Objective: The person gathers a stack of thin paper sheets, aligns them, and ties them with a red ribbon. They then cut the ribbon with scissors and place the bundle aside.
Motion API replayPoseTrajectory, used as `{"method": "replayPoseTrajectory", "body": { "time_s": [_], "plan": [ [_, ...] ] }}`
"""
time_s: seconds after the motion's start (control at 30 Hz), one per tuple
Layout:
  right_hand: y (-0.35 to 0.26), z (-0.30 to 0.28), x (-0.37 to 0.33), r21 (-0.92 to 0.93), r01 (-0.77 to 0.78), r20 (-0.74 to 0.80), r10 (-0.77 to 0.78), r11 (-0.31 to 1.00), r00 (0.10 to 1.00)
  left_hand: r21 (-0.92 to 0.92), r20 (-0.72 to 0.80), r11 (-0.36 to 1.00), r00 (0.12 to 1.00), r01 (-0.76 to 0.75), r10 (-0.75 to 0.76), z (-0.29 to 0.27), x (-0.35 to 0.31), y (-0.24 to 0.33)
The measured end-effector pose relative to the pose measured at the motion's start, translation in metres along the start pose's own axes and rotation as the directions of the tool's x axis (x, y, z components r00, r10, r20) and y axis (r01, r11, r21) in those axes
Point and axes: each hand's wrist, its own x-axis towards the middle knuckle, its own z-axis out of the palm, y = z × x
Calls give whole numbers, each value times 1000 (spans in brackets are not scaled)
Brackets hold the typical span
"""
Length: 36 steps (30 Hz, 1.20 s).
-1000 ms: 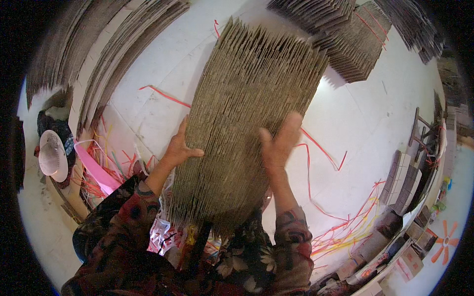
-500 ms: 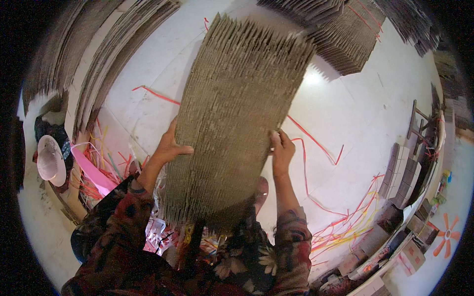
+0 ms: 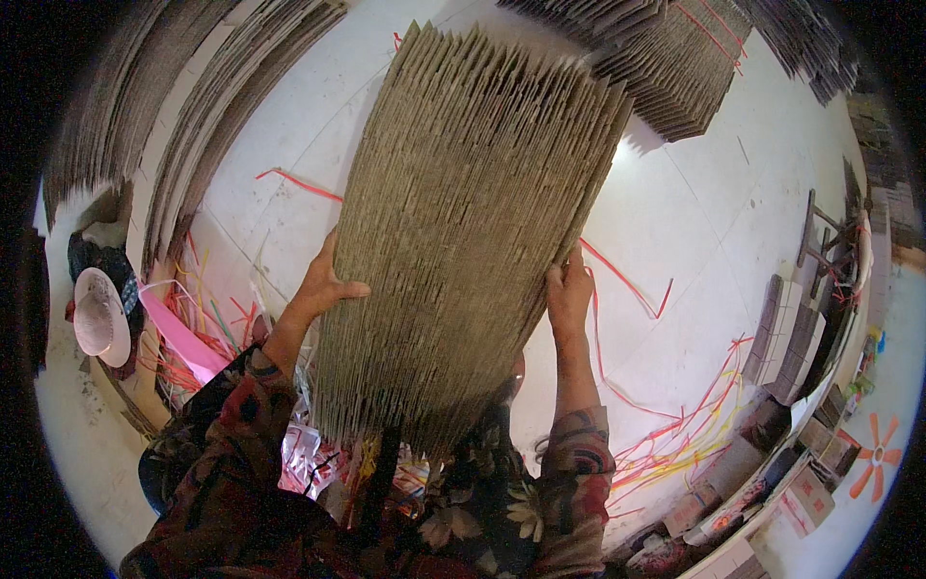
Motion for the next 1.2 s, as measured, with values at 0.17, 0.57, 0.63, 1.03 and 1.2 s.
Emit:
{"method": "replayPoseTrajectory", "body": {
  "time_s": [0.17,0.57,0.63,1.03,1.2],
  "plan": [
    [-4,7,0,-242,11,-85,-33,970,996,-90,12,996,1000,14,-13,5,0,12],
    [23,36,-8,711,-389,396,123,586,910,-251,154,936,965,246,-212,-4,12,33],
    [15,45,-4,682,-404,399,152,610,904,-306,193,916,959,258,-205,5,19,39],
    [-51,38,-2,654,-364,356,154,663,922,-230,259,949,953,217,-155,-12,24,65],
    [-32,74,23,628,-375,362,171,682,916,-83,121,962,961,259,-248,-15,53,26]
  ]
}}
